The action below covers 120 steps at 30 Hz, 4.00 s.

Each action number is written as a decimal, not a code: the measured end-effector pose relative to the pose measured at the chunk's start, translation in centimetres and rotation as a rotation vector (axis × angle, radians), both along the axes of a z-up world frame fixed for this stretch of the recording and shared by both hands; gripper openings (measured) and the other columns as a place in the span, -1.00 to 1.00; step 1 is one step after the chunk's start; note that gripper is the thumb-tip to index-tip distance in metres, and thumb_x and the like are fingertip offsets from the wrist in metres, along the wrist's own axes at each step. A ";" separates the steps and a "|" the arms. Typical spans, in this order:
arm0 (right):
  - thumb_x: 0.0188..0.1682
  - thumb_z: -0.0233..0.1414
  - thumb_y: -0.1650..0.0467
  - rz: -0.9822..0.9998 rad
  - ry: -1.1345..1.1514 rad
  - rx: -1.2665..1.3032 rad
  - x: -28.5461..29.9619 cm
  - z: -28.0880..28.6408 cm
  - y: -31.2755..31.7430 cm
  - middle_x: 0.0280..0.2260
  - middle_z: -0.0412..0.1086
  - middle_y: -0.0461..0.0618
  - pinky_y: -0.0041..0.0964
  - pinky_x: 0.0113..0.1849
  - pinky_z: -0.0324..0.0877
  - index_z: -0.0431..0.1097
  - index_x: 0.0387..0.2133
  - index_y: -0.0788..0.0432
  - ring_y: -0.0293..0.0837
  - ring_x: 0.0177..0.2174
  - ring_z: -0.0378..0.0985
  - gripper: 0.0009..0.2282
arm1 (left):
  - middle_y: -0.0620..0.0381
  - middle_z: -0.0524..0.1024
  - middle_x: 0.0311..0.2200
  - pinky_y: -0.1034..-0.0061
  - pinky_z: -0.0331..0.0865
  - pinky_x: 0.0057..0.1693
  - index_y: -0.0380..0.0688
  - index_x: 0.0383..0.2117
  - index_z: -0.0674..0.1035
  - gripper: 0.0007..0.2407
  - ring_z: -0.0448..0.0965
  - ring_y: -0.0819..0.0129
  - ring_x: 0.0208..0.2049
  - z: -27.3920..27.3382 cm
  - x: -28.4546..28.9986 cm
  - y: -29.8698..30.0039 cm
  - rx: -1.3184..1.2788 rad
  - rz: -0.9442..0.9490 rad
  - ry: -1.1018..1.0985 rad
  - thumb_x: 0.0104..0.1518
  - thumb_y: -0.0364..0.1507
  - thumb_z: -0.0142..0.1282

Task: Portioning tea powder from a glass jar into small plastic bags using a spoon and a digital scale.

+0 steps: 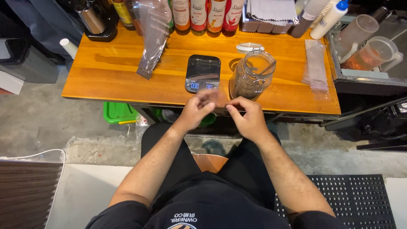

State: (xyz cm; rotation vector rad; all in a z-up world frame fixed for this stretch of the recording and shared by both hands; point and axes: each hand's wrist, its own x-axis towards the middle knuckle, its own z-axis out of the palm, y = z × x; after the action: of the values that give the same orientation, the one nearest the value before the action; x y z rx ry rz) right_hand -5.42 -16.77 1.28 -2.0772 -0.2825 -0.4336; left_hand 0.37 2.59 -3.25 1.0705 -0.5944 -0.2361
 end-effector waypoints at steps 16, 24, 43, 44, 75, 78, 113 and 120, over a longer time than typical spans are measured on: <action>0.05 0.11 0.48 -0.017 -0.008 0.014 -0.2 0.2 0.6 -0.57 0.55 -0.03 -0.25 -0.35 0.47 0.57 -0.37 0.10 -0.09 -0.47 0.63 -0.93 | 0.12 0.68 -0.38 0.57 0.52 -0.27 -0.04 -0.15 0.68 -0.83 0.64 0.49 -0.41 1.3 -0.4 0.5 0.534 0.188 -0.087 0.16 -0.39 0.28; 0.13 -0.03 0.49 -0.019 0.128 0.341 -0.2 -3.9 0.6 -0.35 0.61 0.04 -0.40 -0.26 0.48 0.41 -0.11 0.22 -0.30 -0.36 0.59 -0.87 | 0.16 0.61 -0.58 0.57 0.41 -0.32 -0.06 -0.34 0.71 -0.93 0.50 0.48 -0.53 0.5 1.1 0.2 0.647 0.286 -0.142 0.15 -0.40 0.27; 0.01 0.07 0.45 0.195 0.400 -0.320 -6.8 -21.2 -0.7 -0.34 0.47 0.03 -0.12 -0.31 0.54 0.45 -0.22 0.14 0.08 -0.33 0.62 -0.89 | 0.14 0.66 -0.33 0.17 0.46 -0.02 0.03 -0.12 0.58 -0.84 0.66 0.13 -0.19 -2.4 19.0 1.3 0.972 0.654 -0.292 0.21 -0.34 0.14; 0.01 0.06 0.46 0.202 0.424 -0.292 -6.7 -21.2 -0.5 -0.32 0.48 0.09 -0.06 -0.32 0.54 0.44 -0.23 0.18 0.14 -0.33 0.61 -0.89 | 0.11 0.65 -0.37 0.22 0.46 -0.04 -0.01 -0.15 0.59 -0.86 0.66 0.16 -0.23 -3.0 19.8 1.9 0.903 0.707 -0.256 0.21 -0.38 0.14; -0.01 0.05 0.46 0.260 0.679 -0.353 -5.6 -19.8 -0.1 -0.23 0.31 -0.13 -0.21 -0.18 0.32 0.33 -0.34 0.03 -0.12 -0.24 0.40 -0.94 | 0.23 0.41 -0.05 0.14 0.08 0.28 0.14 -0.46 0.48 -0.82 0.33 0.35 0.02 5.8 20.1 -3.3 1.355 0.509 0.001 0.29 -0.20 -0.01; 0.02 0.07 0.42 0.266 0.633 -0.393 -5.6 -19.3 -0.3 -0.28 0.35 -0.11 -0.18 -0.17 0.32 0.37 -0.36 0.05 -0.10 -0.24 0.42 -0.98 | -0.01 0.17 0.35 -0.22 -0.24 0.40 -0.06 -0.08 0.61 -0.59 0.08 0.07 0.35 5.4 20.4 -4.2 1.542 0.429 -0.044 0.28 -0.03 -0.09; 0.04 0.07 0.43 0.127 0.167 0.266 -3.1 -2.0 3.5 -0.43 0.61 0.04 -0.30 -0.25 0.48 0.47 -0.08 0.25 -0.19 -0.42 0.64 -0.78 | 0.01 0.58 -0.64 0.56 0.45 -0.51 -0.23 -0.28 0.57 -0.92 0.59 0.33 -0.69 -1.6 -3.2 2.0 0.374 0.227 -0.042 0.29 -0.51 0.03; -0.04 0.16 0.49 0.022 -0.056 0.106 -3.0 0.4 4.9 -0.63 0.56 -0.12 -0.37 -0.39 0.45 0.59 -0.42 0.09 -0.20 -0.60 0.55 -0.94 | -0.03 0.63 -0.37 0.53 0.59 -0.28 -0.27 -0.05 0.52 -0.74 0.67 0.35 -0.44 -2.7 -6.3 2.3 0.156 0.169 0.182 0.20 -0.43 0.22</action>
State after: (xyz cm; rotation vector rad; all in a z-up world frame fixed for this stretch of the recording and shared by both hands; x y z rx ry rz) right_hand -8.45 -11.88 1.71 -1.9595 -0.3086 -0.4834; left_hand -5.92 4.87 -5.99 1.2285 -0.3241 -0.2317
